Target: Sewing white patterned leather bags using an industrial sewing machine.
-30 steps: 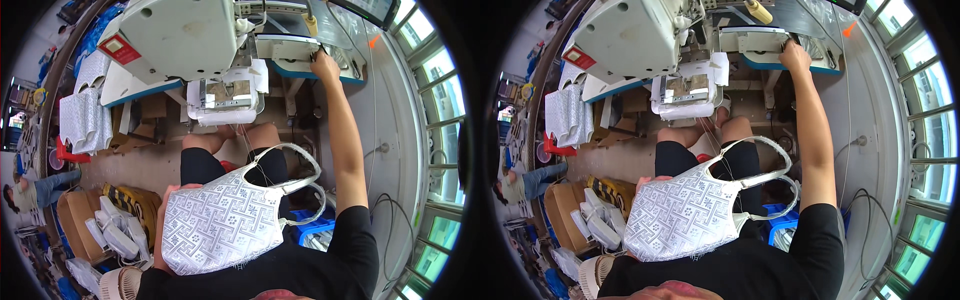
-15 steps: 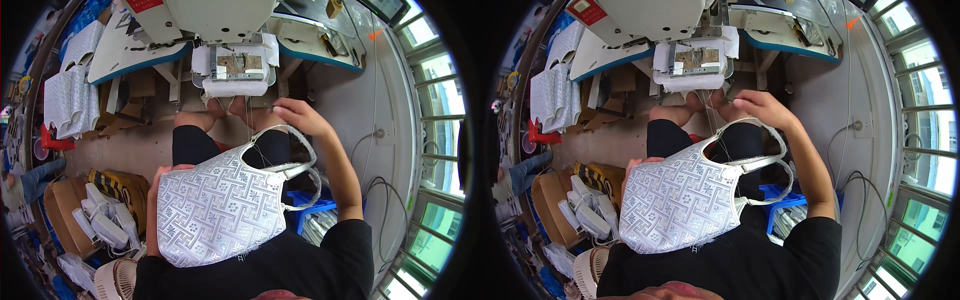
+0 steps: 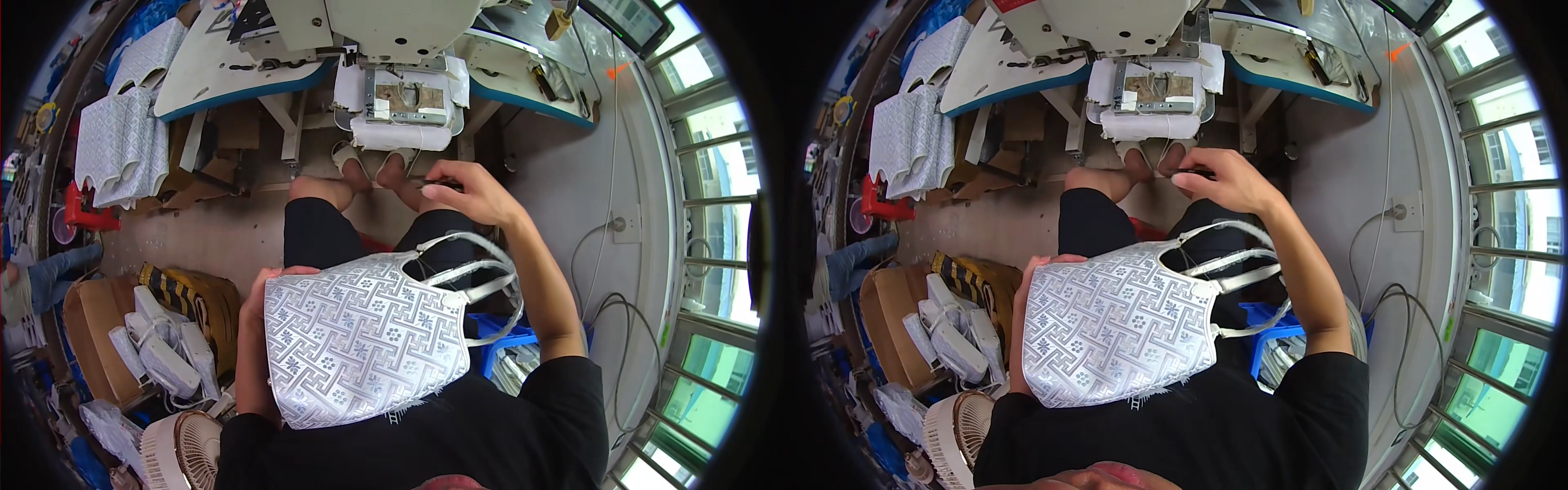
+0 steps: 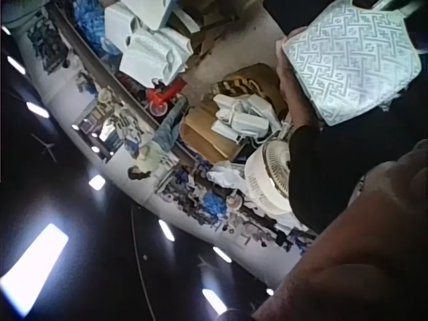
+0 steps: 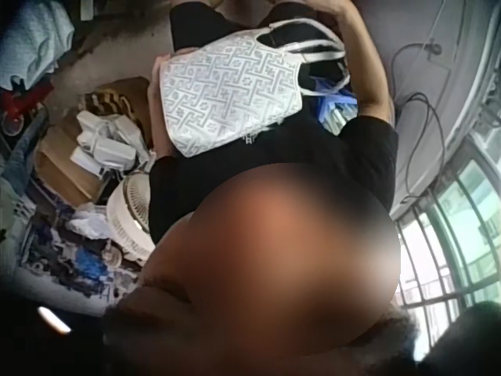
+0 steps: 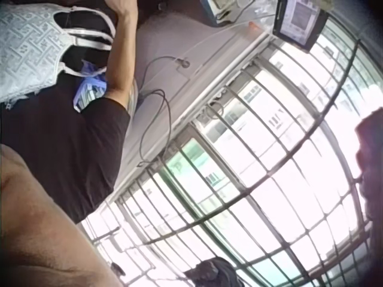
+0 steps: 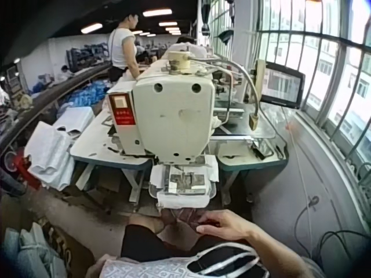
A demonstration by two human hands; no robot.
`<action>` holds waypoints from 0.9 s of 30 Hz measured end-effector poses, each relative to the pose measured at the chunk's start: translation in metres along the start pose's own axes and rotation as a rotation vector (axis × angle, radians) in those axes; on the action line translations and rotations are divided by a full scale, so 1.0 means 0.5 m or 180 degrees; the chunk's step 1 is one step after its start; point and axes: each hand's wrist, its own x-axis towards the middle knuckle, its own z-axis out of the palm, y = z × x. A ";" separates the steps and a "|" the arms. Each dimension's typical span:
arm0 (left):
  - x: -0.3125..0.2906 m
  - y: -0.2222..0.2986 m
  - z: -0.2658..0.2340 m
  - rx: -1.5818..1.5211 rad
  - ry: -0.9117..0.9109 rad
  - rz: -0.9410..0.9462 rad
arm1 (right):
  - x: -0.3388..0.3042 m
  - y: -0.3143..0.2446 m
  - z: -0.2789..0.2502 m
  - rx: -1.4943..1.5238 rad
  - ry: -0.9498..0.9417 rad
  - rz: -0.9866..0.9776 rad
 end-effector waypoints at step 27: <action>-0.024 0.160 0.169 0.3064 0.0646 0.2055 | -0.161 -0.254 0.166 0.1873 0.0268 -0.1613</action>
